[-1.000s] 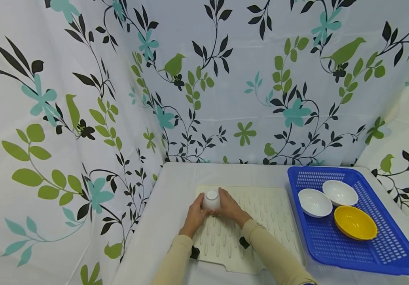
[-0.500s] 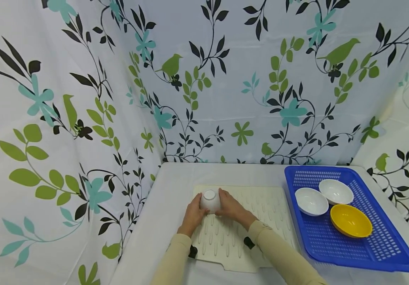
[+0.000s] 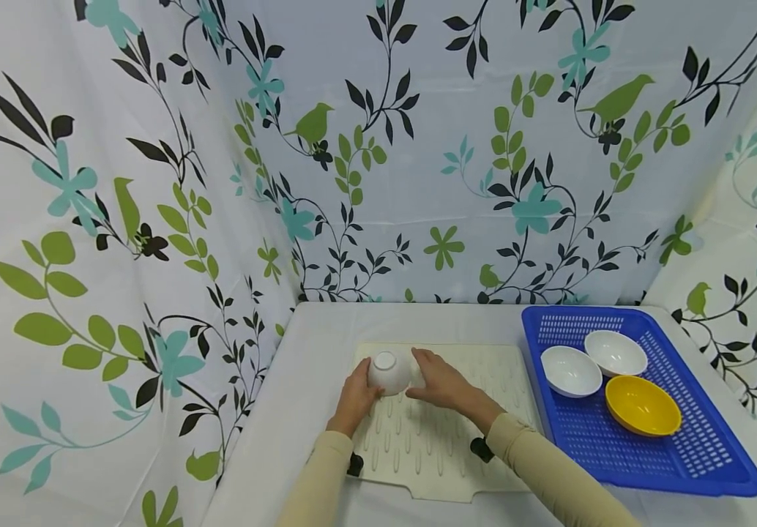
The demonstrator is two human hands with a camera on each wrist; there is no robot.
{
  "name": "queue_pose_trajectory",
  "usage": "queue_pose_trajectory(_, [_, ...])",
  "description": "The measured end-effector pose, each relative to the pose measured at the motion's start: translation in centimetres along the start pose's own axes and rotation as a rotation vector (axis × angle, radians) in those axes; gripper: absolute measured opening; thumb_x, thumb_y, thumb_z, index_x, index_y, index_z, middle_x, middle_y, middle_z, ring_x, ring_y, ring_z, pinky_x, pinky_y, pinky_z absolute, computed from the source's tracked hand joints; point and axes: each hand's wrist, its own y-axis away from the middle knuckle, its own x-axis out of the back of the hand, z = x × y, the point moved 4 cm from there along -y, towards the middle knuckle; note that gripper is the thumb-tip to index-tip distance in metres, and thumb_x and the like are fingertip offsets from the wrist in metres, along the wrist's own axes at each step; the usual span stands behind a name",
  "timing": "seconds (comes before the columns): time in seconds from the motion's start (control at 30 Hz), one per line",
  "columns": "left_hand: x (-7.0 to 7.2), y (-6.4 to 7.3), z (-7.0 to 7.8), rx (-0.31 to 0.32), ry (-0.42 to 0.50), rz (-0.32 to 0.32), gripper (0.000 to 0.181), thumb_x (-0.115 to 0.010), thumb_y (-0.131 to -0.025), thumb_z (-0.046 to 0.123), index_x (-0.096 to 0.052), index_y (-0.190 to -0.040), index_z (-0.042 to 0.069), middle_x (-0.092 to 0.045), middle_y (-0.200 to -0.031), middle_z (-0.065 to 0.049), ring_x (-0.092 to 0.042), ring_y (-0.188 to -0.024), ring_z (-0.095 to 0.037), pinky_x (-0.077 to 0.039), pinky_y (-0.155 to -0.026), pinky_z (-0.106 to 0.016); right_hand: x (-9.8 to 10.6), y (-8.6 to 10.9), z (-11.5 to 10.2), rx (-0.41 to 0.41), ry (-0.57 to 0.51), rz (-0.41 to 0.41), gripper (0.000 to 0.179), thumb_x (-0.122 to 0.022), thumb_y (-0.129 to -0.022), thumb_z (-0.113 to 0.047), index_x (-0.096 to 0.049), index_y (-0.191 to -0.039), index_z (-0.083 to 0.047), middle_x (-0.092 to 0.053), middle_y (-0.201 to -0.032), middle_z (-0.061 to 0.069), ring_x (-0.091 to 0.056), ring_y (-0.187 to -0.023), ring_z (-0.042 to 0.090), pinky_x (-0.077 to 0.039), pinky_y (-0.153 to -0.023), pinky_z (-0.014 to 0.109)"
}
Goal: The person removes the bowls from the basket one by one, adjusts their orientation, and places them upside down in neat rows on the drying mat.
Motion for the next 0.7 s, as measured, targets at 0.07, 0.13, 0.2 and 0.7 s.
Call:
queue_pose_trajectory(0.07, [0.0, 0.0, 0.1, -0.011, -0.005, 0.009, 0.071, -0.078, -0.082, 0.001, -0.044, -0.145, -0.002, -0.053, -0.146, -0.024, -0.050, -0.137, -0.041, -0.040, -0.118, -0.054, 0.7, 0.6, -0.1, 0.007, 0.021, 0.008, 0.087, -0.079, -0.086, -0.036, -0.035, -0.153, -0.001, -0.042, -0.154, 0.022, -0.045, -0.141, 0.038, -0.046, -0.112, 0.053])
queue_pose_trajectory(0.13, [0.0, 0.0, 0.1, -0.025, -0.011, 0.017, 0.071, -0.078, -0.082, 0.000, -0.045, -0.144, -0.003, -0.054, -0.145, -0.024, -0.051, -0.136, -0.041, -0.040, -0.117, -0.054, 1.4, 1.2, -0.1, 0.013, 0.033, 0.018, 0.086, -0.078, -0.087, -0.037, -0.036, -0.152, 0.000, -0.042, -0.155, 0.021, -0.044, -0.141, 0.038, -0.045, -0.113, 0.053])
queue_pose_trajectory(0.2, [0.0, 0.1, 0.1, -0.035, -0.021, 0.022, 0.071, -0.078, -0.081, 0.001, -0.045, -0.144, -0.003, -0.054, -0.144, -0.025, -0.051, -0.135, -0.042, -0.041, -0.117, -0.054, 2.1, 1.8, -0.1, 0.015, 0.040, 0.021, 0.085, -0.077, -0.088, -0.038, -0.036, -0.153, 0.000, -0.041, -0.155, 0.021, -0.043, -0.142, 0.038, -0.044, -0.114, 0.053])
queue_pose_trajectory(0.7, [0.1, 0.1, 0.6, -0.019, -0.047, 0.027, 0.071, -0.078, -0.082, 0.000, -0.044, -0.145, -0.003, -0.053, -0.145, -0.025, -0.052, -0.135, -0.042, -0.042, -0.116, -0.053, 7.4, 5.6, 1.2, 0.055, 0.090, 0.105, 0.089, -0.075, -0.087, -0.043, -0.034, -0.153, 0.001, -0.041, -0.156, 0.023, -0.042, -0.142, 0.042, -0.041, -0.115, 0.058])
